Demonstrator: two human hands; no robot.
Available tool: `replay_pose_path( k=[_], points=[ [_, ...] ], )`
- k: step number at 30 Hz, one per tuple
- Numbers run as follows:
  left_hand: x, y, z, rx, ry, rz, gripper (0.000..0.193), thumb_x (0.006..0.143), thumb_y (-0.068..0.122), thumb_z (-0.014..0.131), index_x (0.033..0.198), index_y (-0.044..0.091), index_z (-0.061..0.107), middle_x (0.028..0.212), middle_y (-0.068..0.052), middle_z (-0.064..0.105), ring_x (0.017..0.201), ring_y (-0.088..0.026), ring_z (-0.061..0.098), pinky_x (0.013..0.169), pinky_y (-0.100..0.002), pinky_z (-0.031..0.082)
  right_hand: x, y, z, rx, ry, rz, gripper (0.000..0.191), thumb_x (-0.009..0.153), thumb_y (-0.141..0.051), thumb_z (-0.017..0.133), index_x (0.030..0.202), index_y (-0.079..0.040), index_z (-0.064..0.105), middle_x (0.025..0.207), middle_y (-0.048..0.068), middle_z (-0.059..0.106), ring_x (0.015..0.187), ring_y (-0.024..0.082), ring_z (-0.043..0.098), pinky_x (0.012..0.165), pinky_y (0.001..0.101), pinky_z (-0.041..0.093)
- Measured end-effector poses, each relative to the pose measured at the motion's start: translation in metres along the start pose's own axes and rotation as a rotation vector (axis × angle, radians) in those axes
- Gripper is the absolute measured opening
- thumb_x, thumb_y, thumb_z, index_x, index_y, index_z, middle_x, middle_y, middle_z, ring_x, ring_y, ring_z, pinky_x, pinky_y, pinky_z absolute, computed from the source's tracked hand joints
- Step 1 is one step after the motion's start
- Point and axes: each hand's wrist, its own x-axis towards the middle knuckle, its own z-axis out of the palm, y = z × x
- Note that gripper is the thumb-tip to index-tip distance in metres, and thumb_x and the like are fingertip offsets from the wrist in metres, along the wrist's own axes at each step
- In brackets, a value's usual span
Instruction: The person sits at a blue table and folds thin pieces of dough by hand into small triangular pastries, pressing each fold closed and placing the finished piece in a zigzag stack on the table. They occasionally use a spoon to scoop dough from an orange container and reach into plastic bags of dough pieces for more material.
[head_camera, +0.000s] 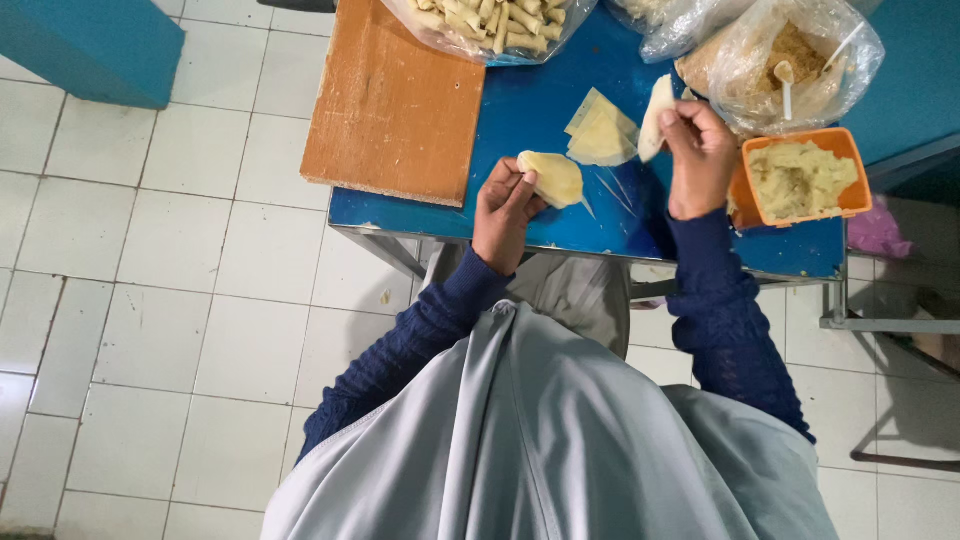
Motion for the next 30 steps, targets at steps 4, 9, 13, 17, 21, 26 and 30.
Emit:
replay_pose_path(
  k=[4,9,13,17,21,26,30],
  points=[
    [0.000,0.004,0.002,-0.017,0.011,0.011,0.008,0.108,0.009,0.059,0.108,0.002,0.057,0.111,-0.009,0.070,0.100,-0.015,0.068,0.090,-0.032,0.056,-0.016,-0.032,0.029,-0.704,-0.109,-0.446,0.008,0.098,-0.001,0.072,0.105,-0.003,0.075,0.104,0.012,0.074,0.096,0.027,0.071,0.084,0.0372,0.055],
    [0.000,0.007,0.001,-0.015,0.040,0.052,0.006,0.107,0.008,0.060,0.106,0.003,0.057,0.109,-0.009,0.071,0.098,-0.016,0.069,0.089,-0.033,0.056,-0.034,-0.048,0.043,-0.804,-0.227,-0.500,0.011,0.094,-0.001,0.074,0.104,-0.006,0.075,0.105,0.010,0.074,0.098,0.029,0.069,0.085,0.0369,0.055],
    [0.000,0.007,0.001,-0.036,0.048,0.055,0.006,0.106,0.008,0.061,0.106,0.003,0.057,0.109,-0.009,0.071,0.099,-0.017,0.070,0.090,-0.035,0.057,-0.041,-0.050,0.042,-0.826,-0.231,-0.503,0.012,0.094,-0.001,0.075,0.104,-0.006,0.076,0.105,0.009,0.074,0.100,0.029,0.069,0.086,0.0374,0.055],
    [-0.003,0.009,0.002,-0.021,0.055,0.056,0.006,0.107,0.008,0.060,0.108,0.003,0.059,0.111,-0.009,0.072,0.102,-0.017,0.070,0.093,-0.035,0.057,-0.047,-0.055,0.042,-0.826,-0.246,-0.489,0.012,0.096,-0.001,0.074,0.106,-0.006,0.077,0.105,0.009,0.074,0.099,0.029,0.069,0.085,0.0375,0.055],
    [-0.003,0.008,-0.001,0.026,0.038,0.047,0.012,0.107,0.011,0.058,0.109,0.001,0.063,0.111,-0.008,0.073,0.102,-0.016,0.071,0.094,-0.035,0.058,-0.048,-0.068,0.043,-0.751,-0.308,-0.398,0.017,0.096,-0.002,0.073,0.112,-0.004,0.077,0.109,0.012,0.074,0.099,0.026,0.069,0.082,0.0345,0.055],
    [-0.001,-0.005,0.006,0.036,0.018,0.004,0.011,0.107,0.010,0.062,0.109,0.000,0.065,0.110,-0.006,0.072,0.102,-0.014,0.069,0.092,-0.032,0.057,-0.059,-0.093,0.059,-0.523,-0.243,-0.315,0.015,0.097,-0.001,0.073,0.112,-0.002,0.072,0.107,0.011,0.070,0.091,0.022,0.071,0.081,0.0307,0.056],
    [0.000,-0.010,0.013,0.044,-0.060,0.025,0.010,0.108,0.009,0.065,0.111,-0.001,0.065,0.112,-0.007,0.071,0.102,-0.012,0.066,0.091,-0.029,0.053,-0.076,-0.098,0.084,-0.539,-0.172,-0.423,0.024,0.091,-0.005,0.082,0.109,0.000,0.067,0.102,0.012,0.065,0.083,0.024,0.066,0.075,0.0319,0.054]
  ],
)
